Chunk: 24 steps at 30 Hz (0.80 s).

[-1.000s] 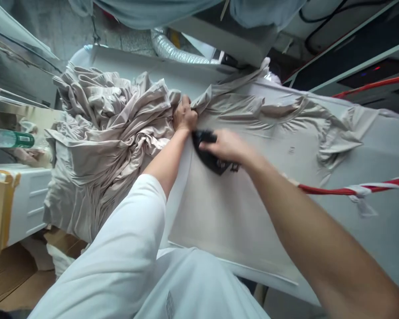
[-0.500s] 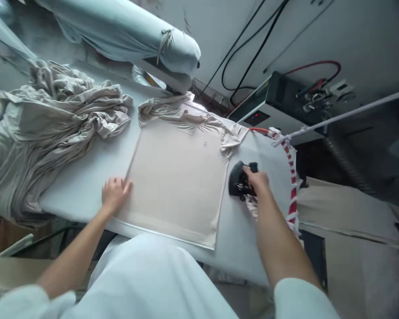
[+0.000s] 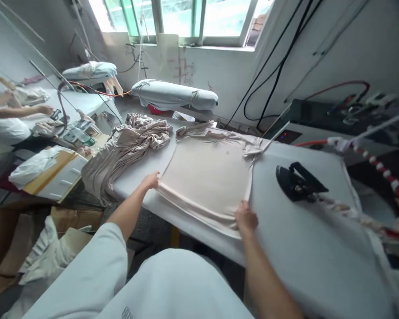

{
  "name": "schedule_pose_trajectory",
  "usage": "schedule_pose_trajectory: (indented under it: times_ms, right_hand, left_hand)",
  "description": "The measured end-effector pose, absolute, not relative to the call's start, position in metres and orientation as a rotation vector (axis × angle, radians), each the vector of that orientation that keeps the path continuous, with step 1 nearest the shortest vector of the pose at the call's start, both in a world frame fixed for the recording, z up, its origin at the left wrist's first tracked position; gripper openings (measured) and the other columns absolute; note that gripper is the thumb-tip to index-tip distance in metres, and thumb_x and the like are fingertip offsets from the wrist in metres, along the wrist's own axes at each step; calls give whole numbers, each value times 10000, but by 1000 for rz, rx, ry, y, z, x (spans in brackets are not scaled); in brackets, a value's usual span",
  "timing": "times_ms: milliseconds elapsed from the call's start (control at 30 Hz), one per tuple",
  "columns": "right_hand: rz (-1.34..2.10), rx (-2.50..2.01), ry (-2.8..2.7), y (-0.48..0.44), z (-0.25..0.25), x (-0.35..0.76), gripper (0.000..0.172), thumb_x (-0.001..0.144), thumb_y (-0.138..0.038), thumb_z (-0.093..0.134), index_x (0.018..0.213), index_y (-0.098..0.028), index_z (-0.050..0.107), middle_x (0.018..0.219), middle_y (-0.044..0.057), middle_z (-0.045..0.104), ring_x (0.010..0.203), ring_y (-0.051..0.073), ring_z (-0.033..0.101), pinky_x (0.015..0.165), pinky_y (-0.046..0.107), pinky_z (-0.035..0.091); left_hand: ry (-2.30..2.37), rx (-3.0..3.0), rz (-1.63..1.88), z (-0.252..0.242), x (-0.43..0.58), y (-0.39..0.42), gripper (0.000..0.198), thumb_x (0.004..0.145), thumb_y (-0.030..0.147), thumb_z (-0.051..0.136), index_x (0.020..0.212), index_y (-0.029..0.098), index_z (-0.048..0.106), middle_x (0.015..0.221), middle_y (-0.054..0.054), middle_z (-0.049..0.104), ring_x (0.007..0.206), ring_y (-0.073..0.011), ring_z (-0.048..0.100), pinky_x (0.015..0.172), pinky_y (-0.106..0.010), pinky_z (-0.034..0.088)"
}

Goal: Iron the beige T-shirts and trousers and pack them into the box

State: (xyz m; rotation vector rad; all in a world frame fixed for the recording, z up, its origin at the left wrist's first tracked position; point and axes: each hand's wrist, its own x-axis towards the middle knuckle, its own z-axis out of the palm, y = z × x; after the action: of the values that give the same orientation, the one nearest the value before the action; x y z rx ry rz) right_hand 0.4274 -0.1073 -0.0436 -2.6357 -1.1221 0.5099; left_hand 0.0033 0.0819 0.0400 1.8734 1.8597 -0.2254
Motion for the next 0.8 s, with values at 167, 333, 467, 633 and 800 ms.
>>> schedule_pose_trajectory:
  times_ms: [167,333,467,633,800]
  right_hand:
    - [510,-2740,-1156,-217,-66,437,606,1026,-297,433,1567,-225,694,1106,247,793,928,360,764,842,436,574]
    - [605,-2873,-1050,-447,-94,352,615,1032,-363,363,1456,-236,791,968,175,811,779,352,769,756,454,611]
    - [561,-2816,-1332,-488,-85,302,547,1018,-381,392,1272,-323,873,1176,143,814,1019,369,794,839,501,641]
    - [405,-2055,-2194,-275,-77,278,686,1095,-481,481,1727,-214,488,1810,131,328,1694,350,282,1336,575,333]
    - [503,-2185,-2282,-70,-43,427,740,1106,-499,495,1749,-142,418,1802,171,325,1676,318,329,1362,503,285]
  left_hand:
    - [1775,2202,-375,-18,-55,-51,583,1136,303,388,1705,384,487,1228,-141,774,1040,-296,754,913,-360,539]
    - [1622,2152,-669,-58,-175,-258,659,1101,188,390,1723,390,474,1090,-98,742,1000,-261,743,916,-339,543]
    - [1556,2147,-703,-47,-179,-309,537,1069,190,468,1507,366,725,1173,-120,776,1209,-310,716,1028,-407,544]
    - [1129,2720,-58,-25,-38,-149,554,1089,345,565,1638,291,599,1780,-145,422,1706,-397,268,1363,-652,236]
    - [1278,2542,24,-4,145,12,355,1089,293,555,1317,219,816,1451,-156,738,1383,-327,673,1216,-480,490]
